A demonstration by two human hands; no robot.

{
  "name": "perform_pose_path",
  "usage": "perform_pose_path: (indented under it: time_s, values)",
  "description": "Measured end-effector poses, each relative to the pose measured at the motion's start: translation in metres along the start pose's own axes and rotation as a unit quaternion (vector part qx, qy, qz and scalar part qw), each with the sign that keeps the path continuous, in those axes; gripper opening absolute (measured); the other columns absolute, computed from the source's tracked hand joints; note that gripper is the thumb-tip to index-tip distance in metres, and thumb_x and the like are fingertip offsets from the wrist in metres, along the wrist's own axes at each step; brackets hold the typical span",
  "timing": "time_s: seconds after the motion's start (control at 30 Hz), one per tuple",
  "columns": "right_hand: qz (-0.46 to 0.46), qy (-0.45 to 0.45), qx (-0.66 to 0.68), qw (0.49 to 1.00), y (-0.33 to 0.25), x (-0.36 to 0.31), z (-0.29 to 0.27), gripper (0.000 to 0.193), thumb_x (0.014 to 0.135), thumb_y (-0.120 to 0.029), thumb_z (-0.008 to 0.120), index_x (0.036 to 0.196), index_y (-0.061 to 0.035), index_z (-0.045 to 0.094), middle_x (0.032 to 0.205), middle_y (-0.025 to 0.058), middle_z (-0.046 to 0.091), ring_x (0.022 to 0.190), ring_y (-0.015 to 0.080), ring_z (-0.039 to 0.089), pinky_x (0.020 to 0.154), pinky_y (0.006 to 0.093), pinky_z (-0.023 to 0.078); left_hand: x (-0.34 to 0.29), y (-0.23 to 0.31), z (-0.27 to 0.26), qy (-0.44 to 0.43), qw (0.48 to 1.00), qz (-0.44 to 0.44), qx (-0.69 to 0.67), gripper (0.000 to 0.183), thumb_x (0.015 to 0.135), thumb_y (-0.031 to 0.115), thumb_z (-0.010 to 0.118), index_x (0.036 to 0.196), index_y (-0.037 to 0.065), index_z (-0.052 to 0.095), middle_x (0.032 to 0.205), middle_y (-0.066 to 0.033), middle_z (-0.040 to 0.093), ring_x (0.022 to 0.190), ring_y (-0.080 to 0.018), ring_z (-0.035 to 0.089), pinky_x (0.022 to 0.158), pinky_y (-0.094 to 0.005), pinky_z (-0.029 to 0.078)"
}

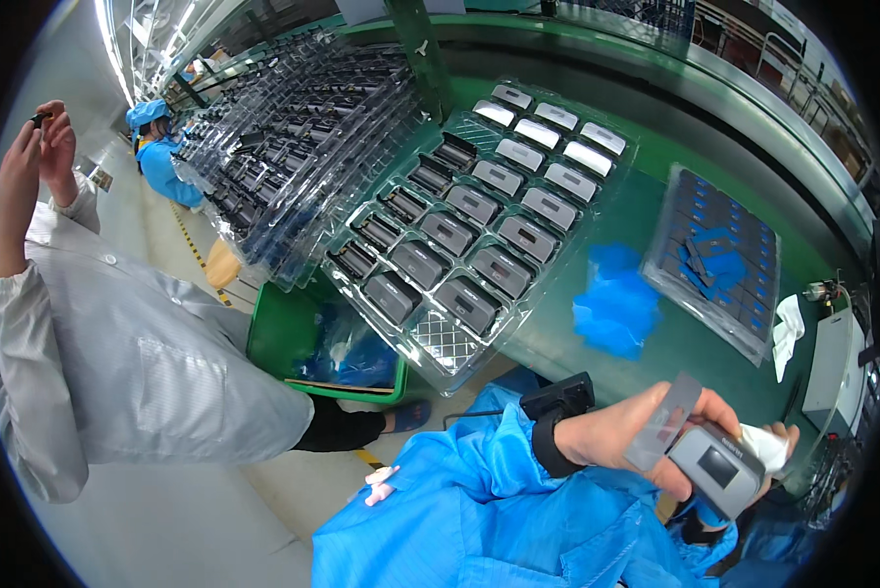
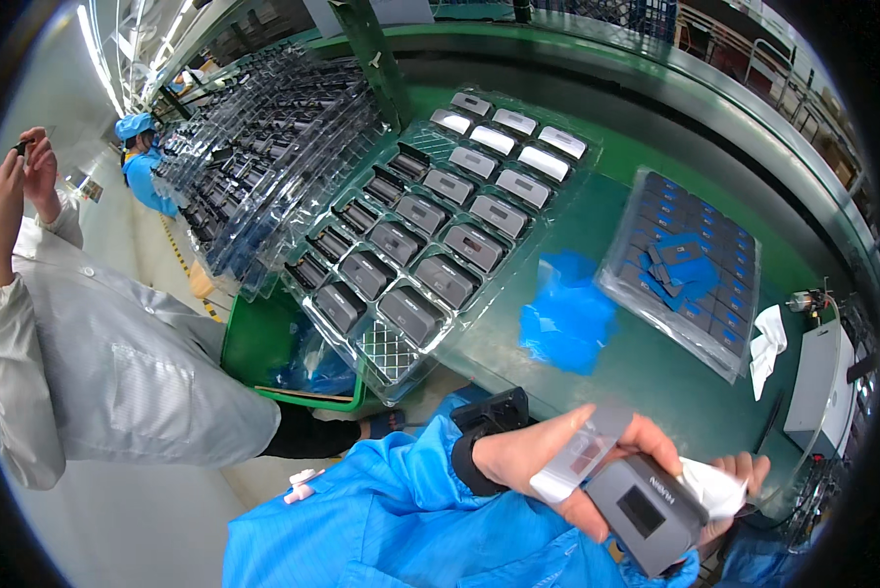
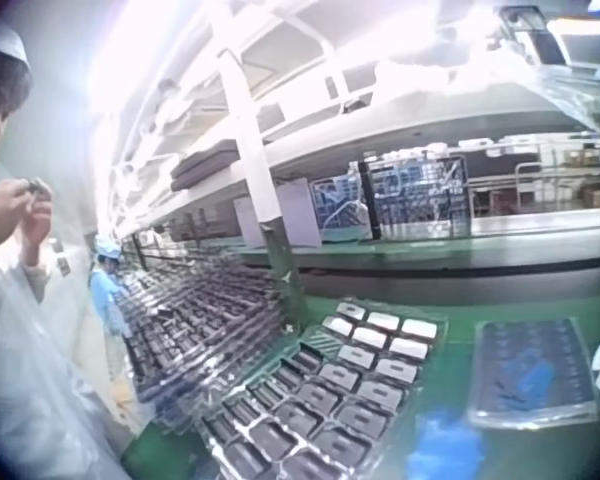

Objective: Inspecting and assembling small electronic components on a factory conveyor line.

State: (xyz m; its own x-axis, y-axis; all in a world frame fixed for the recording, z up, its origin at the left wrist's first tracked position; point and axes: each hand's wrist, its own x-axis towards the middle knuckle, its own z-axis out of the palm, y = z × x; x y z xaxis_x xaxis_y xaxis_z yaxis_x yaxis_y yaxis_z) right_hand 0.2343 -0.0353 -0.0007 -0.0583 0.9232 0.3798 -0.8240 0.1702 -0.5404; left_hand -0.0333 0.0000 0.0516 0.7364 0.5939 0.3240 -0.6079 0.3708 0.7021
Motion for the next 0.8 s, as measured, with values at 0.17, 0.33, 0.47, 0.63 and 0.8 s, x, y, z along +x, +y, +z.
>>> perform_pose_path:
  time_s: [0.17,0.33,0.47,0.63,0.8]
  values:
    - [-0.057,0.164,-0.011,0.985,0.058,-0.019,0.005,0.053,0.088,-0.038,0.050,0.130,-0.0068,0.048,0.110,0.0149,0.062,0.104,0.0300,0.059,0.092,0.0400,0.048,-0.004,-0.013,0.011,-0.053,0.992,0.044,0.101,0.067,0.067,0.007,0.083,0.123,0.001,0.046,0.117,-0.0083,0.051,0.104,-0.0145,0.052,0.093,-0.0309,0.042]
    - [0.115,0.109,0.018,0.987,0.059,-0.027,0.004,0.055,0.084,-0.039,0.049,0.125,-0.0014,0.051,0.106,0.0213,0.062,0.103,0.0349,0.059,0.092,0.0471,0.046,-0.010,-0.022,0.000,-0.050,0.991,0.112,0.055,0.063,0.068,0.009,0.082,0.121,0.003,0.048,0.118,-0.0087,0.048,0.105,-0.0161,0.051,0.091,-0.0322,0.042]
    - [0.241,0.099,0.180,0.949,0.073,-0.009,0.039,0.056,0.083,-0.037,0.048,0.124,0.0009,0.051,0.112,0.0238,0.059,0.108,0.0357,0.057,0.095,0.0480,0.044,-0.025,-0.024,-0.006,-0.006,0.995,0.049,0.091,0.058,0.069,0.007,0.080,0.118,0.003,0.049,0.117,-0.0091,0.050,0.104,-0.0181,0.052,0.091,-0.0333,0.042]
    - [0.404,0.114,0.428,0.800,0.080,0.019,0.070,0.058,0.082,-0.036,0.046,0.124,0.0037,0.051,0.118,0.0270,0.056,0.113,0.0367,0.055,0.099,0.0491,0.041,-0.034,-0.022,-0.007,0.029,0.975,0.074,0.207,0.056,0.068,0.006,0.080,0.116,0.004,0.052,0.109,-0.0069,0.057,0.100,-0.0155,0.054,0.087,-0.0316,0.044]
    - [0.332,0.131,0.276,0.892,0.090,0.024,0.061,0.042,0.089,-0.026,0.046,0.121,0.0005,0.049,0.108,0.0220,0.062,0.095,0.0354,0.063,0.091,0.0501,0.047,-0.044,-0.011,-0.021,0.063,0.976,-0.027,0.208,0.064,0.067,0.007,0.082,0.123,0.002,0.051,0.111,-0.0095,0.061,0.104,-0.0168,0.057,0.090,-0.0331,0.046]
